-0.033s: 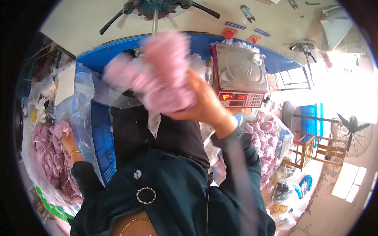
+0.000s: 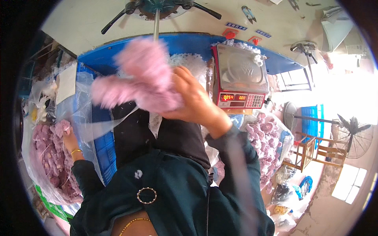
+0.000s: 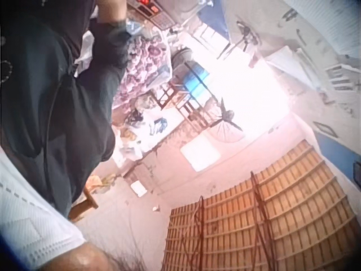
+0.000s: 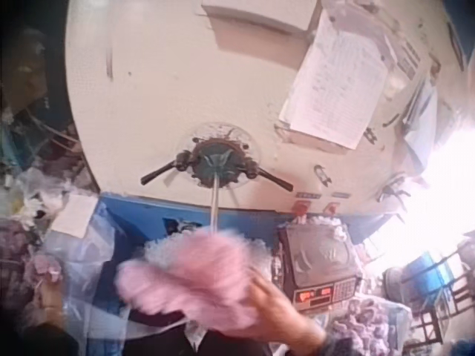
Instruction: The person stuffs pink fluffy material into a small bunny-shaped toy using a metal rod, then ties the opening with a white string. The person repeats this process with multiple toys, placing each finished one on a digital scale.
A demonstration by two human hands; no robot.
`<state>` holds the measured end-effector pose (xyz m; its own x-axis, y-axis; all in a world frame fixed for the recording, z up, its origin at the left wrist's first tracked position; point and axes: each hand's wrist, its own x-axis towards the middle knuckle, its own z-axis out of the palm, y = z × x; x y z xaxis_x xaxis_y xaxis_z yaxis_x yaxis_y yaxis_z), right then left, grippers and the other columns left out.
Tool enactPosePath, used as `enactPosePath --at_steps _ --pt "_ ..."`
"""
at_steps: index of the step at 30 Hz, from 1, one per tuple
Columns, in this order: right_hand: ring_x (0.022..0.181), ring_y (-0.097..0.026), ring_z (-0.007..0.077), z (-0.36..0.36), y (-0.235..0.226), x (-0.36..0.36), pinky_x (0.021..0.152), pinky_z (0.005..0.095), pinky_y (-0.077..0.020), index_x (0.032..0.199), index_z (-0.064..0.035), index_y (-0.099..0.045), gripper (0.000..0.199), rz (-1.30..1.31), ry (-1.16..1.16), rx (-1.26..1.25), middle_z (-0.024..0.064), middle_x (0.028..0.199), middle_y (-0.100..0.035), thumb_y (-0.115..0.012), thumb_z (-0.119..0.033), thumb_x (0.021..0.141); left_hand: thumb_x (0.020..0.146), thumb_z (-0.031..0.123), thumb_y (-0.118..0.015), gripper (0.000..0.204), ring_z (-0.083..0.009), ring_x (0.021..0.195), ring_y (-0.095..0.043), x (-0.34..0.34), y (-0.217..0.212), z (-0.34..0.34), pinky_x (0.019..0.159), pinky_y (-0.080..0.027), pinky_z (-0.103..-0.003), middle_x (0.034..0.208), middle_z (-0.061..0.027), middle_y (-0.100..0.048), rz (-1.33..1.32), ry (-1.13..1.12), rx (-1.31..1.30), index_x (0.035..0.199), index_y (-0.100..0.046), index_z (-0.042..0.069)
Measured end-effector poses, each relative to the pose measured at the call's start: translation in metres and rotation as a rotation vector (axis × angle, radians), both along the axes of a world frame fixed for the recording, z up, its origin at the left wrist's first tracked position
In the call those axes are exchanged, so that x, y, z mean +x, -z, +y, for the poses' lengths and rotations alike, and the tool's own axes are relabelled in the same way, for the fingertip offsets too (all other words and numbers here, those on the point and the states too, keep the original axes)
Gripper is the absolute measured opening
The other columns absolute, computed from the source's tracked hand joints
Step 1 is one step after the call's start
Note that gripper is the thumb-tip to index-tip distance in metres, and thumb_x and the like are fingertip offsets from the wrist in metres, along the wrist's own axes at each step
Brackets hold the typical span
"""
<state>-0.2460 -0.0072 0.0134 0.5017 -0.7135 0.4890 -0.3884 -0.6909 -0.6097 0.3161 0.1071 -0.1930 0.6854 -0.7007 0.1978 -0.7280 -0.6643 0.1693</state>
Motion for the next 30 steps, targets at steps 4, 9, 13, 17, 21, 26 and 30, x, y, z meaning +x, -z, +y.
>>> enactPosePath --at_steps 4,9,13,17,21,26,30 --pt "0.097 -0.052 0.0378 -0.072 0.030 0.050 0.083 0.0443 -0.0465 0.109 -0.0023 -0.056 0.055 0.007 0.368 -0.387 0.0185 0.107 -0.053 -0.075 -0.014 0.059 0.087 0.042 -0.057 0.046 -0.0443 0.086 -0.058 -0.008 -0.001 0.002 0.074 -0.046 -0.050 0.092 -0.0275 -0.062 0.018 0.009 -0.003 0.090 -0.058 -0.004" --pt "0.103 -0.050 0.0403 -0.050 0.041 0.043 0.086 0.0453 -0.0456 0.116 -0.0050 -0.053 0.064 0.007 0.399 -0.232 0.0201 0.116 -0.049 -0.078 -0.018 0.059 0.086 0.040 -0.059 0.043 -0.0434 0.084 -0.058 -0.014 -0.012 0.019 0.072 -0.046 -0.048 0.090 -0.0260 -0.062 0.030 0.026 -0.044 0.091 -0.059 -0.003" --pt "0.108 -0.048 0.0419 -0.043 0.041 0.034 0.090 0.0457 -0.0448 0.123 -0.0082 -0.050 0.071 0.006 0.331 -0.197 0.0216 0.118 -0.049 -0.079 -0.020 0.059 0.086 0.036 -0.062 0.038 -0.0412 0.080 -0.058 -0.027 -0.035 0.024 0.070 -0.046 -0.045 0.088 -0.0243 -0.062 0.060 0.074 -0.206 0.091 -0.060 -0.002" --pt "0.108 -0.050 0.0418 -0.035 0.034 0.039 0.089 0.0454 -0.0463 0.123 -0.0102 -0.052 0.069 0.043 0.376 -0.128 0.0209 0.118 -0.051 -0.079 -0.020 0.060 0.085 0.030 -0.063 0.032 -0.0395 0.075 -0.058 -0.018 -0.059 0.029 0.068 -0.046 -0.043 0.084 -0.0229 -0.062 0.064 0.125 -0.391 0.089 -0.062 -0.002" --pt "0.105 -0.054 0.0375 -0.027 0.037 0.042 0.089 0.0440 -0.0455 0.115 -0.0040 -0.055 0.067 0.064 0.346 -0.197 0.0179 0.117 -0.053 -0.084 -0.022 0.057 0.082 0.019 -0.069 0.023 -0.0192 0.064 -0.051 -0.019 -0.102 0.037 0.060 -0.043 -0.032 0.073 -0.0098 -0.058 0.224 0.065 -0.471 0.083 -0.061 -0.002" --pt "0.102 -0.056 0.0369 0.003 0.036 0.011 0.087 0.0442 -0.0459 0.113 -0.0018 -0.056 0.065 0.231 0.382 -0.069 0.0188 0.112 -0.057 -0.086 -0.023 0.059 0.080 0.005 -0.069 0.008 -0.0056 0.064 -0.045 -0.041 -0.119 0.009 0.057 -0.040 -0.023 0.074 0.0035 -0.054 0.623 0.207 -0.743 0.085 -0.063 0.003" --pt "0.096 -0.060 0.0367 0.032 0.023 -0.057 0.081 0.0425 -0.0493 0.113 -0.0025 -0.059 0.064 0.585 0.376 0.079 0.0180 0.105 -0.062 -0.084 -0.019 0.056 0.077 0.002 -0.068 0.022 -0.0064 0.073 -0.055 -0.086 -0.172 0.010 0.066 -0.045 -0.020 0.084 0.0015 -0.061 1.063 0.262 -0.800 0.098 -0.063 0.002"
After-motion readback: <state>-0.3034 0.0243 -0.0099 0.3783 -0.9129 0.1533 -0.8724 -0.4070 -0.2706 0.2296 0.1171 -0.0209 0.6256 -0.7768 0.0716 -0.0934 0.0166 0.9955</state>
